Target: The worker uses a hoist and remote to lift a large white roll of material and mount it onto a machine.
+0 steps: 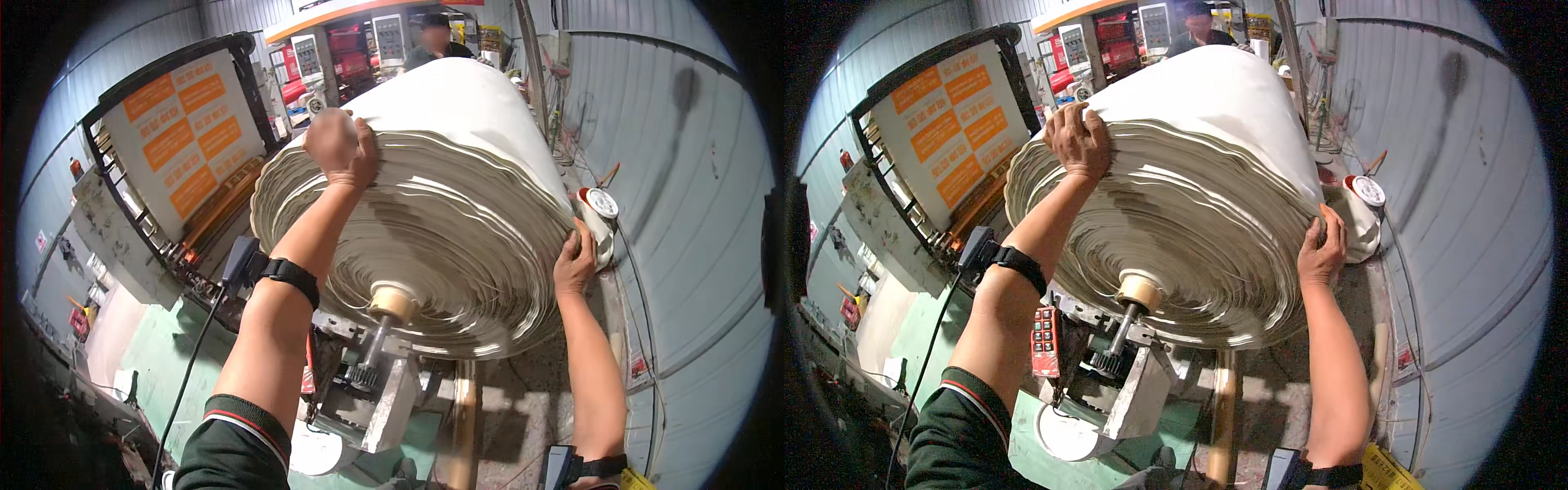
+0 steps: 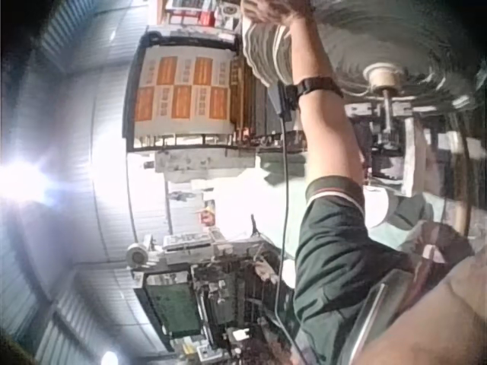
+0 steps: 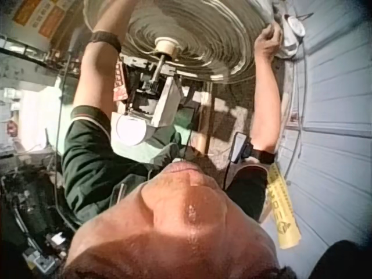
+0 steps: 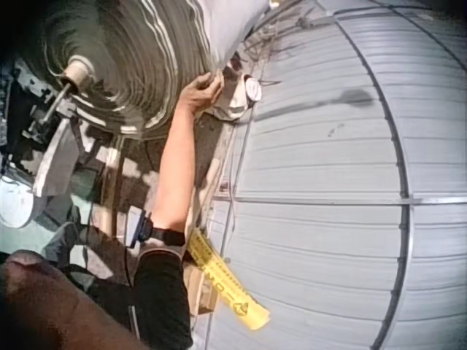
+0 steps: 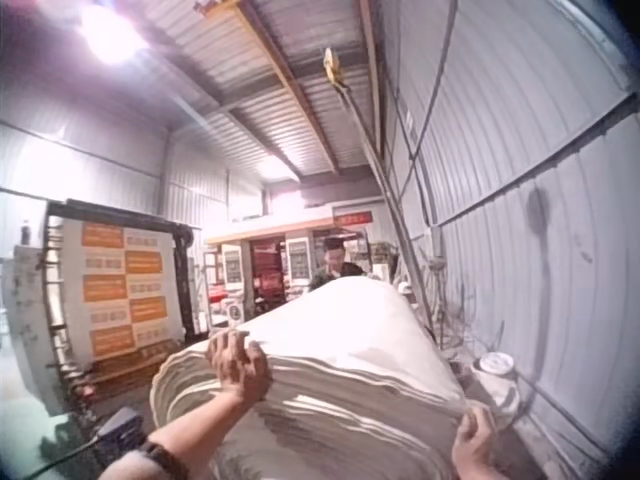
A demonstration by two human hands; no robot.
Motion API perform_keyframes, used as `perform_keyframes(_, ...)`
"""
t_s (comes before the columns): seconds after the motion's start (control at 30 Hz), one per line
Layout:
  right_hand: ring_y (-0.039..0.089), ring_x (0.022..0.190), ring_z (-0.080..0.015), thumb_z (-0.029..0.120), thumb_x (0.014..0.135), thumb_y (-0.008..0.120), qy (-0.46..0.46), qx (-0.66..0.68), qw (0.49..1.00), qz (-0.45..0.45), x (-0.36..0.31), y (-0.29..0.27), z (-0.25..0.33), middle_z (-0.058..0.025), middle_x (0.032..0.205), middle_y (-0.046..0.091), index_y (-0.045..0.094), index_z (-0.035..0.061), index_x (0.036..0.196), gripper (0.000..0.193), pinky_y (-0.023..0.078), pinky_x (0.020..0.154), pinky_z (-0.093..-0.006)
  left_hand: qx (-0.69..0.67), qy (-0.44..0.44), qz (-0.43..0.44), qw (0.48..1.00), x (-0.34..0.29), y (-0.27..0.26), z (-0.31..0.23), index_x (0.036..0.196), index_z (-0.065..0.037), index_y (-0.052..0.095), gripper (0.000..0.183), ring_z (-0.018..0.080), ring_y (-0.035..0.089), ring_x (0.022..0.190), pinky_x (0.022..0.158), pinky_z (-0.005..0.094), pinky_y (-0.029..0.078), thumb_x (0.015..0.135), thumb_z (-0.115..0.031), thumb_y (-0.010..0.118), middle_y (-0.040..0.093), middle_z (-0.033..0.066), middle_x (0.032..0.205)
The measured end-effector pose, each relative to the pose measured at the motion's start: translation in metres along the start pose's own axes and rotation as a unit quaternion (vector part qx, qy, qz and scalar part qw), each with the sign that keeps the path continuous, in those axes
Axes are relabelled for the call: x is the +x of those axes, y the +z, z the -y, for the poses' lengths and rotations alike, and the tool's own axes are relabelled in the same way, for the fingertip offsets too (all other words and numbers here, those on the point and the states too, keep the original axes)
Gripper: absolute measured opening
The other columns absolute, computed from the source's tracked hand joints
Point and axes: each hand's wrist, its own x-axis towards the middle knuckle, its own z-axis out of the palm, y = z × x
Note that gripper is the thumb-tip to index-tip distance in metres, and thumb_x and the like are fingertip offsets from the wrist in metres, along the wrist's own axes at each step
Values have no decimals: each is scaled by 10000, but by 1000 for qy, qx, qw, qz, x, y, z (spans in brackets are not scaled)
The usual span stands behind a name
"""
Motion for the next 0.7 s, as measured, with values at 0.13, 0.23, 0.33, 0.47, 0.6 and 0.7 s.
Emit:
perform_keyframes(0.13,604,1096,-349,444,1038,410,-2,4,1000,3,3,-2,5,-134,1198,651,637,29,1200,499,478,941,-442,-1,4,0,1000,2,-2,3,1031,-85,627,303,332,505,1103,1032,485,273,875,-329,536,602,138,1059)
perform_keyframes(0.23,595,1122,-353,450,1038,411,24,0,999,34,2,-4,9,-133,1218,645,617,43,1242,499,477,947,-444,-1,-6,7,1000,2,-2,1,1032,-84,625,301,330,504,1105,1036,483,269,874,-326,541,602,137,1064)
perform_keyframes(0.33,588,1146,-356,442,1040,414,17,8,999,41,1,-9,7,-133,1241,638,593,59,1284,488,475,956,-444,-3,0,8,1000,3,-3,-1,1031,-81,622,303,331,503,1103,1030,482,270,876,-329,544,601,137,1067)
perform_keyframes(0.47,575,1167,-380,416,1047,406,65,10,994,87,1,-19,19,-149,1275,619,565,77,1328,468,472,960,-456,-8,2,14,1000,4,-9,0,1034,-76,621,317,333,499,1103,1023,484,272,881,-343,546,597,140,1075)
perform_keyframes(0.6,543,1224,-394,371,1046,421,99,24,986,135,-1,-36,24,-173,1354,571,522,90,1378,447,460,978,-465,-7,3,38,999,7,-16,-3,1055,-71,621,334,332,494,1105,1019,486,277,889,-351,546,592,140,1098)
perform_keyframes(0.7,505,1283,-380,338,1052,419,131,24,979,157,-15,-54,34,-185,1404,529,467,66,1436,473,421,1038,-457,-11,9,74,997,2,-25,-2,1094,-77,619,351,320,500,1111,1018,482,291,895,-363,574,601,131,1105)
